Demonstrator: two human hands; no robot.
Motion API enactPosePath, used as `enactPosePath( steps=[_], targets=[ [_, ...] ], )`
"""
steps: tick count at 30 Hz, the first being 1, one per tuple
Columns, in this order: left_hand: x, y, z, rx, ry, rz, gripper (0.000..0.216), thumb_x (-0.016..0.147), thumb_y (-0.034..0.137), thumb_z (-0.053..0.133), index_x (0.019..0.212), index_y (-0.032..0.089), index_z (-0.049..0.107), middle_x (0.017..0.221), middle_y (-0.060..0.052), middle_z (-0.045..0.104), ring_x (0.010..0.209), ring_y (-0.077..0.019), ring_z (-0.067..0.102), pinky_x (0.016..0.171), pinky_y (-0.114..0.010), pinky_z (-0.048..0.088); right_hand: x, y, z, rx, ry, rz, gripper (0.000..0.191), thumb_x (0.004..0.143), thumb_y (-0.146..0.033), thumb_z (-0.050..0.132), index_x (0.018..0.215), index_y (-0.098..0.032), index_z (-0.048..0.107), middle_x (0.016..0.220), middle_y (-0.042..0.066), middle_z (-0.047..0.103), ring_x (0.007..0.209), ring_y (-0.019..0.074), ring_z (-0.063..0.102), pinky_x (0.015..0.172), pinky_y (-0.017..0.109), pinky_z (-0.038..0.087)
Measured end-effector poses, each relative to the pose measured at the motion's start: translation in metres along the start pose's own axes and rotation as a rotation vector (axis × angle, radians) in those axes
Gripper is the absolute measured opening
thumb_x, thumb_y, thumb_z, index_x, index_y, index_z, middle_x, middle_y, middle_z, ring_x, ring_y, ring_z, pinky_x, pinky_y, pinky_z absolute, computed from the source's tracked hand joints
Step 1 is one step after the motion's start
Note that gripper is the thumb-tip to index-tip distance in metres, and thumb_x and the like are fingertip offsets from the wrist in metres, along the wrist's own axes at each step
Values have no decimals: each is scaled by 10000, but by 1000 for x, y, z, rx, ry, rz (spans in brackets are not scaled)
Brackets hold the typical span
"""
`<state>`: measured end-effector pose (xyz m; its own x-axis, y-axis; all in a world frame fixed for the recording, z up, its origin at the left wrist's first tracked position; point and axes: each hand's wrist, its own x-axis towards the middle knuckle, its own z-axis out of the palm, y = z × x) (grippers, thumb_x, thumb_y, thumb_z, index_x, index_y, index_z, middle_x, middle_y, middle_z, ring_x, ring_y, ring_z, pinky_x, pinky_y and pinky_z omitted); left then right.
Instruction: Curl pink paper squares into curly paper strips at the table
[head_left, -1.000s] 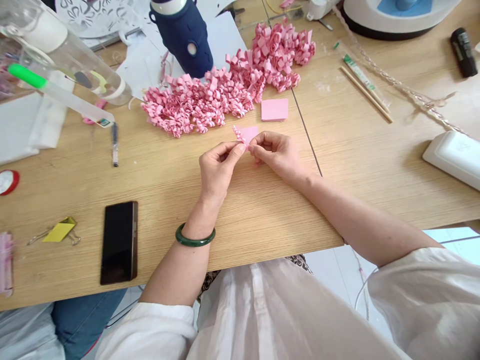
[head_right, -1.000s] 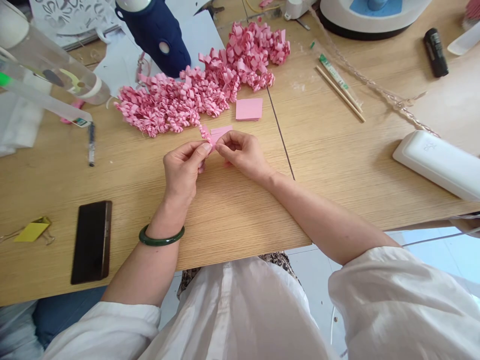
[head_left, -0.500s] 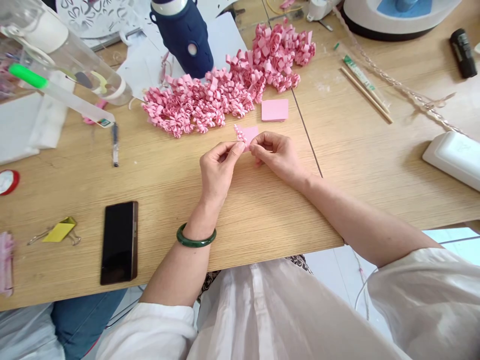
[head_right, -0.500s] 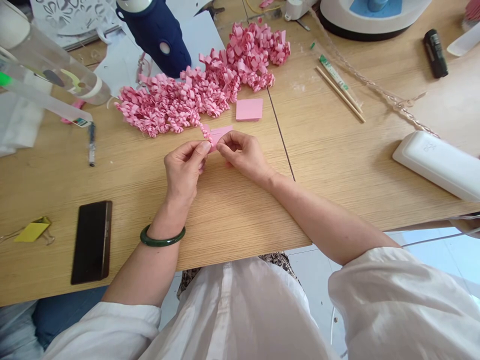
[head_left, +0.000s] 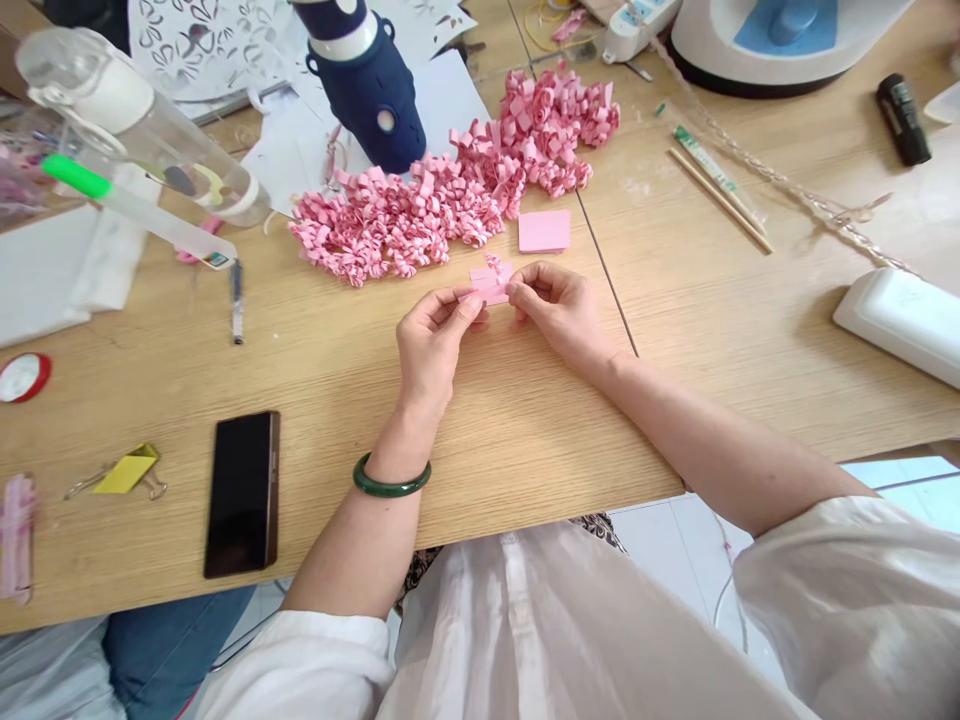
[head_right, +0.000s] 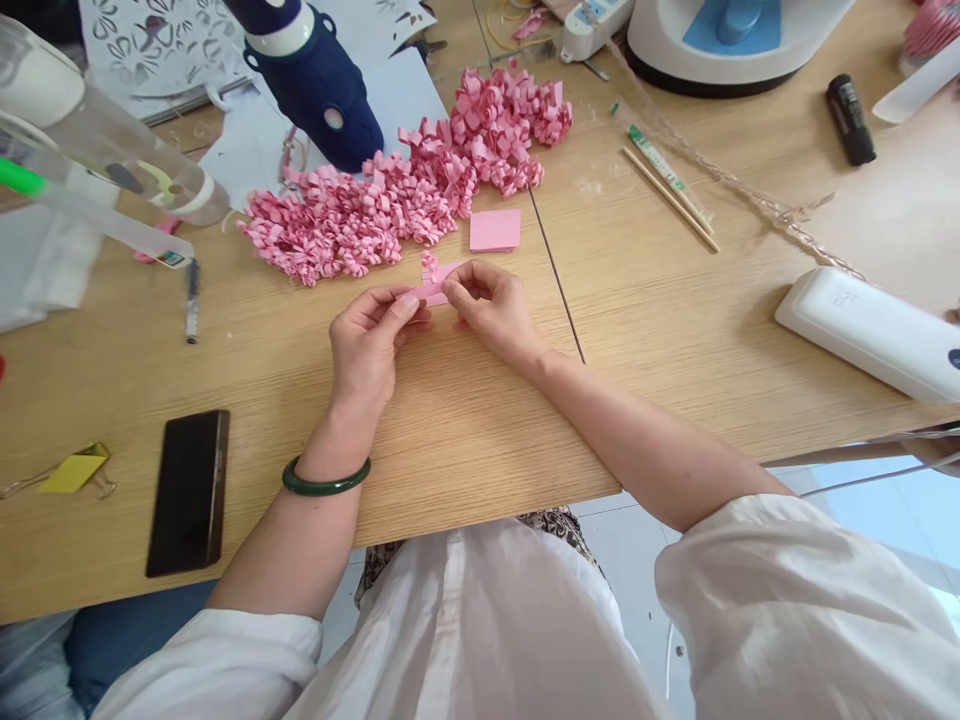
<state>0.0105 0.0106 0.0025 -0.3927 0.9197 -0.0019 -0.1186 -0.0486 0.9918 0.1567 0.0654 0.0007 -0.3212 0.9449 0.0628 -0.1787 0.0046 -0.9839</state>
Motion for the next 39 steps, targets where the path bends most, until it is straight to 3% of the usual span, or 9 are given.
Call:
enactPosePath(
  steps=[8, 12, 15, 19, 24, 29, 39],
  targets=[
    [-2, 2, 2, -71, -59, -13, 293, 684, 376, 883, 834, 169, 740, 777, -19, 754, 655, -109, 692, 679, -246, 609, -6, -3, 2, 36, -146, 83, 387, 796, -511, 801, 813, -168, 622, 752, -3, 603, 660, 92, 557, 558, 200, 527],
    [-4, 1, 4, -14, -95, 34, 304, 712, 401, 865, 880, 167, 769, 824, -42, 778, 660, -124, 712, 682, -261, 622, -5, 1, 3, 40, -93, 53, 334, 825, -395, 797, 724, -173, 570, 695, -17, 578, 623, 78, 538, 560, 195, 506],
    [-3, 1, 3, -14, -49, 27, 327, 709, 410, 862, 930, 185, 775, 860, -45, 789, 659, -128, 718, 671, -259, 624, -3, 3, 2, 54, -60, 37, 308, 838, -329, 783, 704, -177, 553, 674, -30, 552, 610, 73, 524, 554, 190, 501],
    [-2, 2, 1, 7, 13, -2, 293, 794, 465, 781, 888, 187, 772, 869, -52, 789, 683, -136, 732, 683, -257, 622, -2, 2, 2, 41, -36, 40, 301, 837, -271, 772, 681, -180, 532, 650, -42, 517, 602, 70, 510, 541, 181, 496],
    [-4, 1, 1, 64, -23, 77, 248, 795, 421, 799, 844, 179, 775, 835, -45, 789, 681, -135, 727, 699, -264, 624, -3, 1, 3, 28, -26, 21, 257, 849, -199, 724, 673, -175, 538, 640, -42, 513, 588, 66, 500, 531, 174, 491],
    [-7, -3, 2, 129, -38, 97, 237, 815, 415, 782, 838, 179, 781, 774, -32, 778, 665, -139, 724, 688, -266, 620, -5, -3, 4, -39, -85, 0, 148, 856, -209, 713, 751, -160, 621, 695, -18, 583, 614, 76, 519, 550, 186, 511],
    [-7, -2, 3, 155, -39, 106, 260, 834, 444, 759, 847, 184, 761, 836, -39, 783, 691, -139, 729, 716, -269, 616, -4, -2, 3, -90, -53, -22, 166, 863, -206, 709, 738, -168, 606, 703, -20, 578, 603, 77, 515, 560, 202, 499]
  ],
)
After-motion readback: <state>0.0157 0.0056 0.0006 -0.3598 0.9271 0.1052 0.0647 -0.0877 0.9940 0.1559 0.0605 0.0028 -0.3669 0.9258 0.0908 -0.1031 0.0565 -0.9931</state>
